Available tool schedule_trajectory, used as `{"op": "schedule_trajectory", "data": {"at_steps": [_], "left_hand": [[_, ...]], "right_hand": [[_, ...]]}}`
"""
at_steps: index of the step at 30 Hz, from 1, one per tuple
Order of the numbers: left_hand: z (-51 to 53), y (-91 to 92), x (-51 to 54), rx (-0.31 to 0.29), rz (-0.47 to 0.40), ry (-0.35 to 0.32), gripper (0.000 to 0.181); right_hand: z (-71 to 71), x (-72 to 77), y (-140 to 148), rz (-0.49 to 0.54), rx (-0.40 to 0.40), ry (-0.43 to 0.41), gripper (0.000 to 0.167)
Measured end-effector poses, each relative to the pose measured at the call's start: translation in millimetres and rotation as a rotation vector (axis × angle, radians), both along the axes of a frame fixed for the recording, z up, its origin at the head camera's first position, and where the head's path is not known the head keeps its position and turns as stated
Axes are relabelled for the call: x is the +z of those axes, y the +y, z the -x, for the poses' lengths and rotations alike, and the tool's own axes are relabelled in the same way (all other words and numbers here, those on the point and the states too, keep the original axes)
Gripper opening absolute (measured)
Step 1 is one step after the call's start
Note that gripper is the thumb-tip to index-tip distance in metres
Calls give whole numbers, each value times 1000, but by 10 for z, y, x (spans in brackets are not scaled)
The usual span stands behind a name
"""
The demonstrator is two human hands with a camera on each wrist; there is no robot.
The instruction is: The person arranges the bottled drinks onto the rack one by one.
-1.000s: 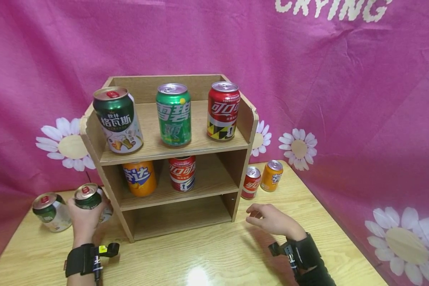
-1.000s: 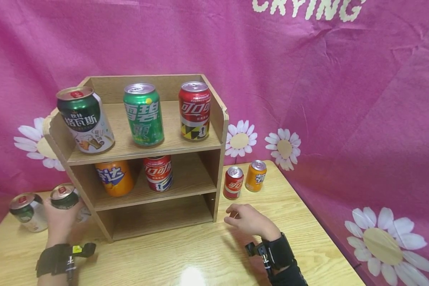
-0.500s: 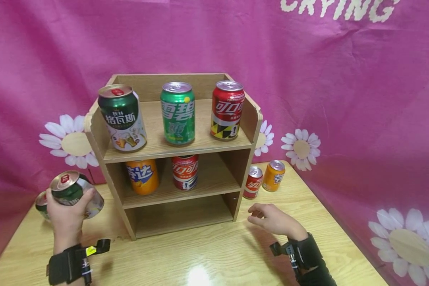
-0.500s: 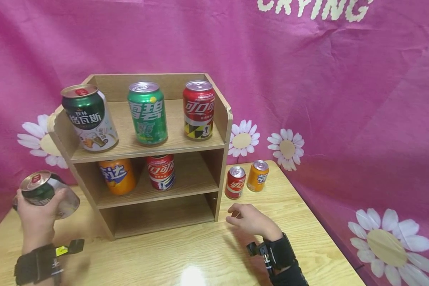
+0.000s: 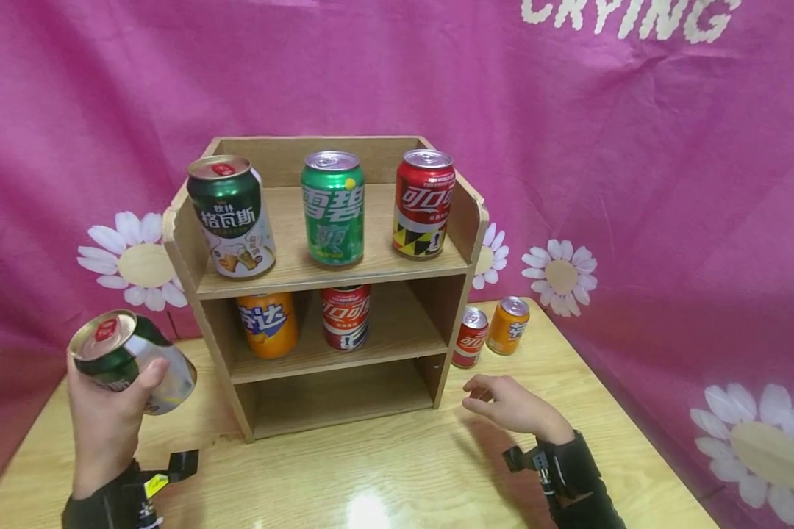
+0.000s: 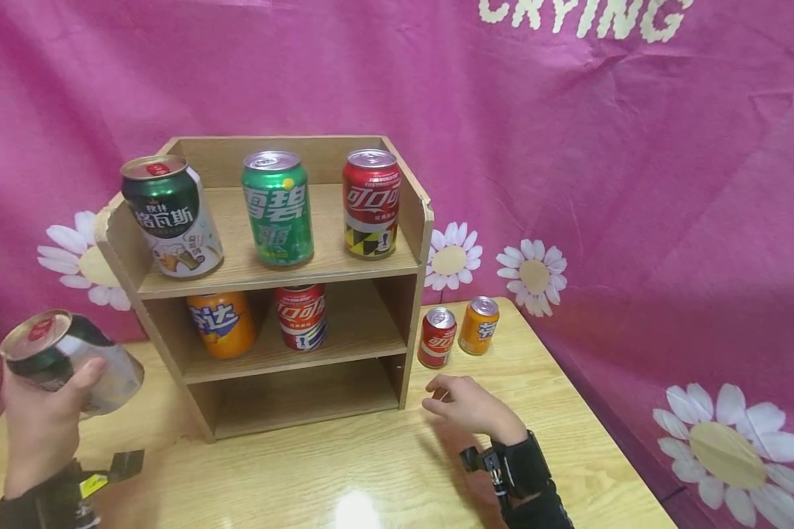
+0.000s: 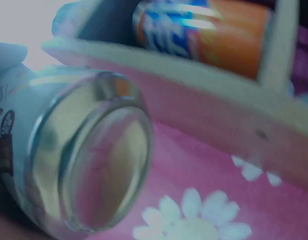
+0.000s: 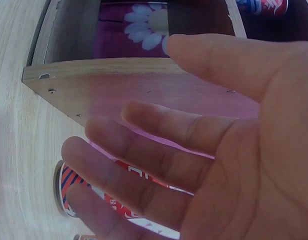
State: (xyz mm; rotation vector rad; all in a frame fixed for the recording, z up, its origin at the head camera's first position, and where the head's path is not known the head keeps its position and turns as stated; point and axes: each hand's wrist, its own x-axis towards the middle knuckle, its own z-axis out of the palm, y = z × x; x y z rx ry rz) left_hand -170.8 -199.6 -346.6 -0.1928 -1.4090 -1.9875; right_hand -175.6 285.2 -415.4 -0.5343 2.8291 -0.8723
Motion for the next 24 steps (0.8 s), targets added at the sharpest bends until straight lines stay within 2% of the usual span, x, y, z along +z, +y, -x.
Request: {"op": "schedule_trajectory", "data": {"at_steps": [4,6,9,12,16,24], "left_hand": [[-145,64,59,-64,2,-5,61],[-208,117,94,-89,37,-25,60],[-285,217,141,-122,138,-71,63],[-331,336,163,-127,321,-126,65],[-329,550,161,-160,505,-145,68],[-237,1002,62,-308,615,-67,67]], "right_hand": [[2,-6,19,-8,1,-1,34],[0,-8,27,-4,0,-3,34],[-4,-3,29,5,10,-3,32],[-3,0,35,1,21,-8,27],[3,9,51,-3,21,-9,22],[25,3,42,-1,30,-17,25]]}}
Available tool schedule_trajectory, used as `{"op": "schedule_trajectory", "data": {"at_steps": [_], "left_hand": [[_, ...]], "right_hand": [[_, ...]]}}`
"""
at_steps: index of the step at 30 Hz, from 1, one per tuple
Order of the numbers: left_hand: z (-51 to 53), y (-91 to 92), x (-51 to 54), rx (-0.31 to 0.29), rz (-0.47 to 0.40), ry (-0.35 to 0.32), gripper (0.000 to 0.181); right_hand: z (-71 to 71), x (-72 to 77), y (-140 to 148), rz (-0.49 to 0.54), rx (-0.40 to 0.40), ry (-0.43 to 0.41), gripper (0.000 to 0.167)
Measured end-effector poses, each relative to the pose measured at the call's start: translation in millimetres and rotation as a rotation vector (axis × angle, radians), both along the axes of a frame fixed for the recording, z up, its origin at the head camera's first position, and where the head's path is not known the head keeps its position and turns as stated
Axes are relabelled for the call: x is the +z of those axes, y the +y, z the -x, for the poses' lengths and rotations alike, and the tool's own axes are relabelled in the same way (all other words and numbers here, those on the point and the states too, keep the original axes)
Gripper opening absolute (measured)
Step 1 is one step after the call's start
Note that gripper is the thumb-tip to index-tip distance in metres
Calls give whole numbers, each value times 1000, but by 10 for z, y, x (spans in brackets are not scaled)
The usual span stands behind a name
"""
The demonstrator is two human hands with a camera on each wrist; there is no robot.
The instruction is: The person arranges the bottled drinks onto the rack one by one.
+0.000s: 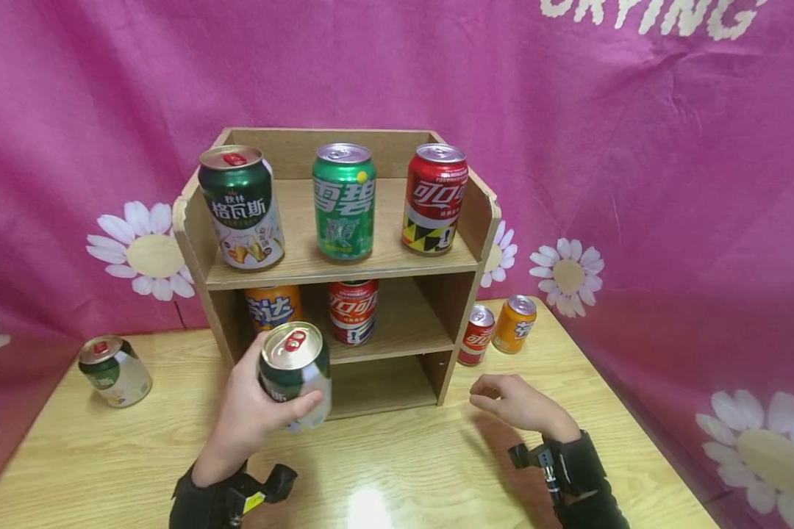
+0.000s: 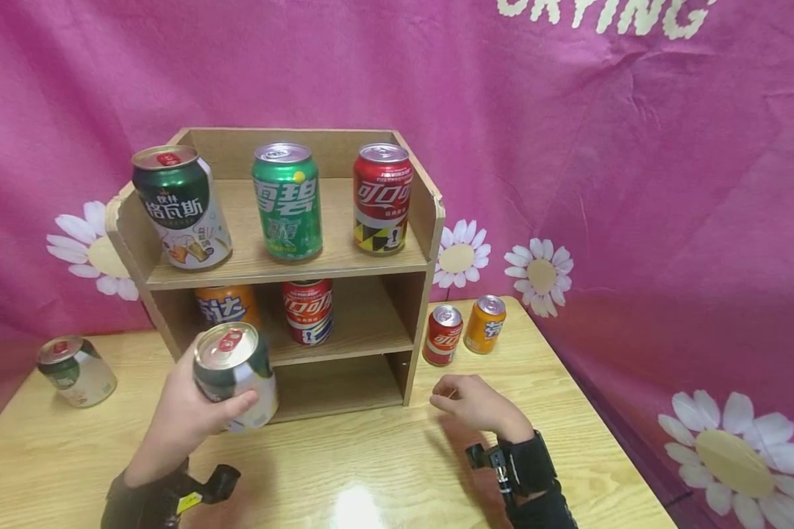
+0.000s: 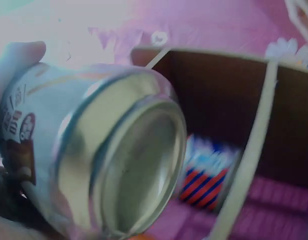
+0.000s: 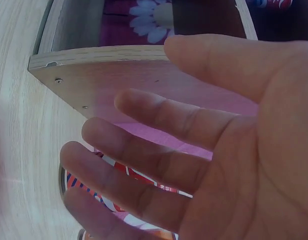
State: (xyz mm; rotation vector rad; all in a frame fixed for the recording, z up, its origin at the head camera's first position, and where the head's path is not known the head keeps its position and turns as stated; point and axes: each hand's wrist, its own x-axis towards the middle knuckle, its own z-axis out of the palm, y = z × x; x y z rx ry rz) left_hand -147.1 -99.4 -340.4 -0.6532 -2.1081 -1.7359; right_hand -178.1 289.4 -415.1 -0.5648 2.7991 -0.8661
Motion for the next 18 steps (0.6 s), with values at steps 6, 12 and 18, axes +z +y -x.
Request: {"op": "schedule_trajectory", "data": {"at_steps": [6,12,18], "left_hand": [[82,312,-64,-116,16,-50,65],[155,628,-96,-166,-25,-72,69],[219,873,-98,-160,-17,-39,72]], "right_hand": [[-8,-4,23,7,-13,-3,28],[-15,-2,48,24,-28,-13,29],[-27,10,56,21,-34,-12,29]]}}
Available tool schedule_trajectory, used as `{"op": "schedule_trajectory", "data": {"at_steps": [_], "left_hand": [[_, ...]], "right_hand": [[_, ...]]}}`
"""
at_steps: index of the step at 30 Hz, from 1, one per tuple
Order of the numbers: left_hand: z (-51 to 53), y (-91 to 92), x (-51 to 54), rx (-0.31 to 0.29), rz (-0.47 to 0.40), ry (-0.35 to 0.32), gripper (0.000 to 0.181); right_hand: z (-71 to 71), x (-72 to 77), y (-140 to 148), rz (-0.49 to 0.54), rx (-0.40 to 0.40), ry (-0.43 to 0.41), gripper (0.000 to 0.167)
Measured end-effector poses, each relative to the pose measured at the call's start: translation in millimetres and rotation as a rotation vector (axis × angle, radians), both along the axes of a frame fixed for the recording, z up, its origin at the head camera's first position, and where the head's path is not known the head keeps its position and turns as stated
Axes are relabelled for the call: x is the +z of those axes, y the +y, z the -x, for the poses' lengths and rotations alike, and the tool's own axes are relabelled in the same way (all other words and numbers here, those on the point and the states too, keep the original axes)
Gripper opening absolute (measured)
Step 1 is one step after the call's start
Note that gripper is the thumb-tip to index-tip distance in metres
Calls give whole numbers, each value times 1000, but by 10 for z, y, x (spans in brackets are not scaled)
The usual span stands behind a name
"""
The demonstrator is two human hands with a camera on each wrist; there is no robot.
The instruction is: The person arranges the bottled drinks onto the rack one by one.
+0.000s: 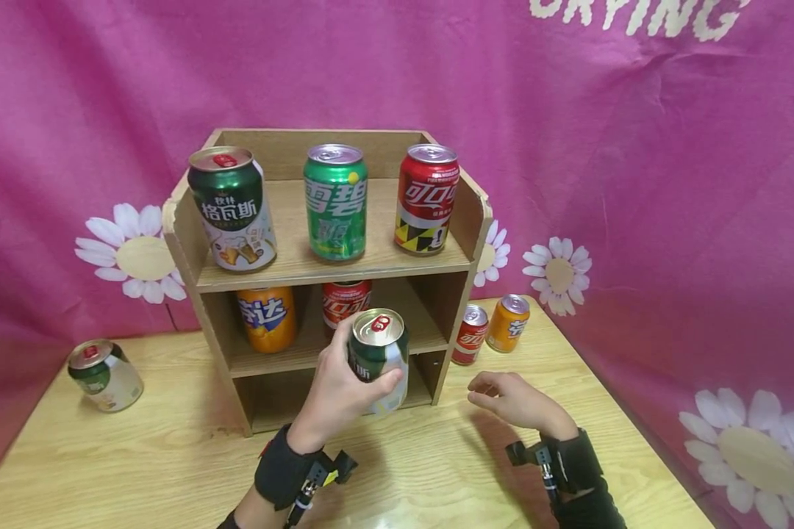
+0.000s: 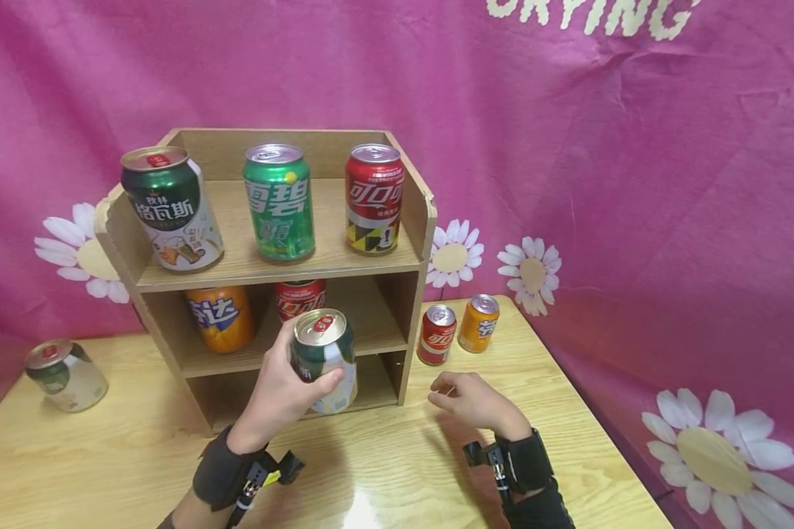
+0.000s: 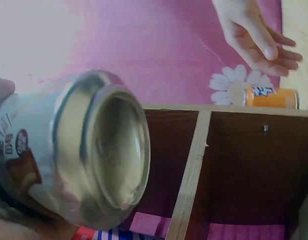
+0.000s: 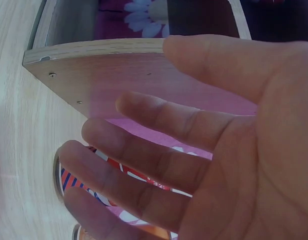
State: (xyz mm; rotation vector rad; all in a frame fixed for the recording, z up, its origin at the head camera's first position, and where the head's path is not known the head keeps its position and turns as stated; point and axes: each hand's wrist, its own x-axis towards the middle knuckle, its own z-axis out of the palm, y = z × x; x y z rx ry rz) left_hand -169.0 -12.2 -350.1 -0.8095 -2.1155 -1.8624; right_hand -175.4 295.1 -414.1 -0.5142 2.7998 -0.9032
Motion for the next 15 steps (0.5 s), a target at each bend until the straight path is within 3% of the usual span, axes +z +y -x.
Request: {"op": "schedule_trajectory", "data": {"at_steps": [15], "left_hand": [[248,351,99,4,110,44,72]], "right_hand": [[2,35,24,-29,-5,29,27]]}}
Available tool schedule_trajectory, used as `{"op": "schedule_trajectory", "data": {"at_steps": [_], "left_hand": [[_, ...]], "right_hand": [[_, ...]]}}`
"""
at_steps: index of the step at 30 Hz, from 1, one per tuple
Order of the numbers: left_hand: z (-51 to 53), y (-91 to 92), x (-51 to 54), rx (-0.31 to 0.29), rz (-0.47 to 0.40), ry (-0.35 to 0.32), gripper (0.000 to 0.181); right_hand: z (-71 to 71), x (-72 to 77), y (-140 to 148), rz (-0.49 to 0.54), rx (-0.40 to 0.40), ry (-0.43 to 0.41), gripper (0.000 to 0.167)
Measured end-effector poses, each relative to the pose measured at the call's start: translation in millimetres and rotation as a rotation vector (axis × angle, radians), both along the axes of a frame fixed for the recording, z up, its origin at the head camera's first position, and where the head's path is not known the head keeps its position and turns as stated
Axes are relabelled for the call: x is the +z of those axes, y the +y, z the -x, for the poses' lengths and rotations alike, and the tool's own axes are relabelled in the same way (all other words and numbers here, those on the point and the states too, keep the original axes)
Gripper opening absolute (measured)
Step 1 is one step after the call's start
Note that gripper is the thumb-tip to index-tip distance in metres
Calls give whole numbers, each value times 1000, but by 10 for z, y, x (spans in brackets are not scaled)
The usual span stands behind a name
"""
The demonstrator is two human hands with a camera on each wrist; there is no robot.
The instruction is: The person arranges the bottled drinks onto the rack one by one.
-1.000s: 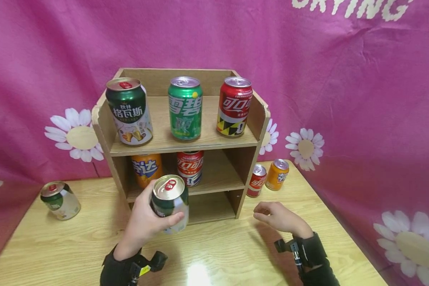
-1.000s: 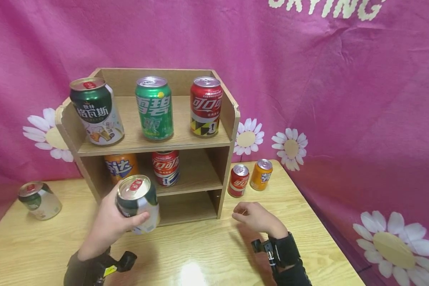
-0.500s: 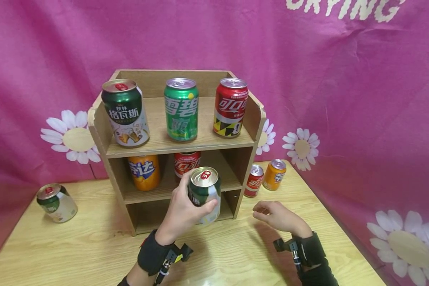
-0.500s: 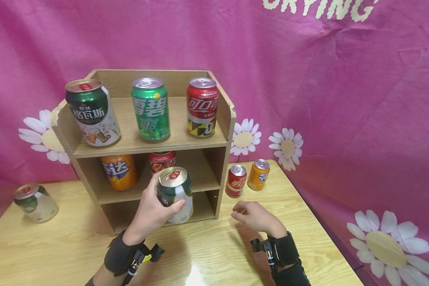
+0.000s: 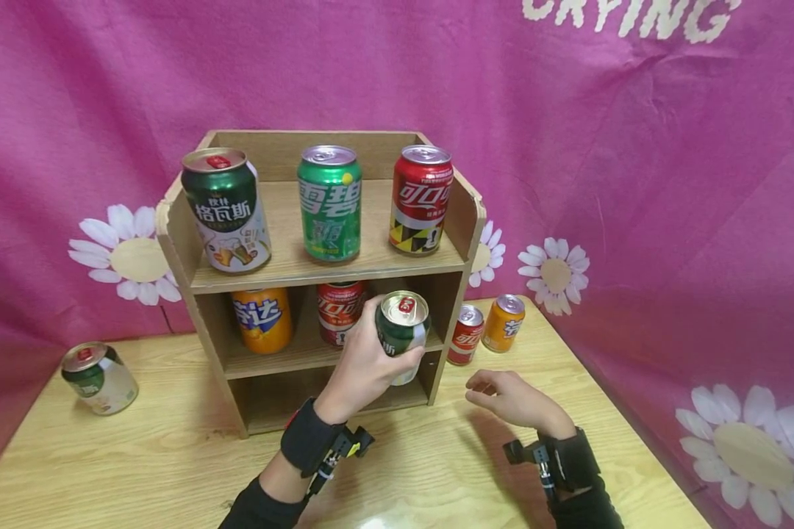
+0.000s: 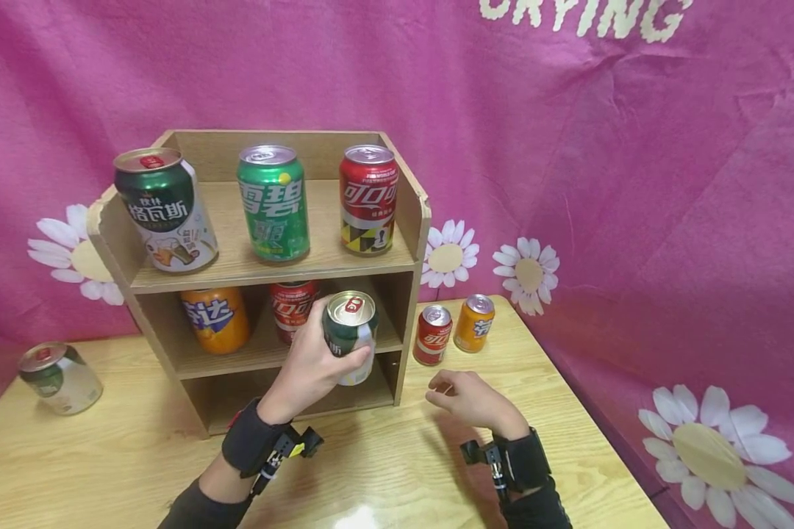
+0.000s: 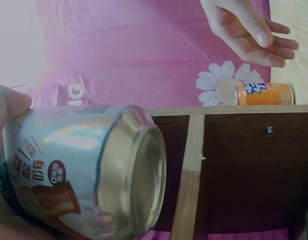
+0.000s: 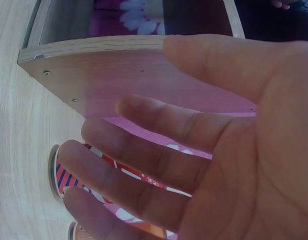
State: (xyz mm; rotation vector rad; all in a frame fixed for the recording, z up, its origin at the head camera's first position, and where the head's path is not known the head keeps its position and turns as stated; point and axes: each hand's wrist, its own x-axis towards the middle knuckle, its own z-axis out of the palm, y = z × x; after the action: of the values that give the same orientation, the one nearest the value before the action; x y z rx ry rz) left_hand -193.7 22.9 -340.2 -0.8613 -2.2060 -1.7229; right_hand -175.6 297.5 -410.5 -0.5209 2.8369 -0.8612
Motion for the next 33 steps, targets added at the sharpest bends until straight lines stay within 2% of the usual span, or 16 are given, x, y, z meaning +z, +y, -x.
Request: {"op": "schedule_trajectory", "data": {"at_steps": [7,11,18,24,28,33], "left_hand": [[94,106,15,36,18,1,66],[161,151,17,54,0,-7,70],[249,234,-30,85,-42,-55,73],[324,311,-27,90,-54,-52,79],[363,333,-15,105,-40,-43,84],[393,341,-24,93,-36,-55,86]], "right_hand": [[-10,8,5,7,-5,-7,29],[-14,13,9,9,-12,-19,29],[-29,13,7,22,-17,-36,29],[-30,12,6,31,-21,-42,25],[-25,10,9,26,-22,-44,26],[-12,4,7,28,-15,-40,29]]}}
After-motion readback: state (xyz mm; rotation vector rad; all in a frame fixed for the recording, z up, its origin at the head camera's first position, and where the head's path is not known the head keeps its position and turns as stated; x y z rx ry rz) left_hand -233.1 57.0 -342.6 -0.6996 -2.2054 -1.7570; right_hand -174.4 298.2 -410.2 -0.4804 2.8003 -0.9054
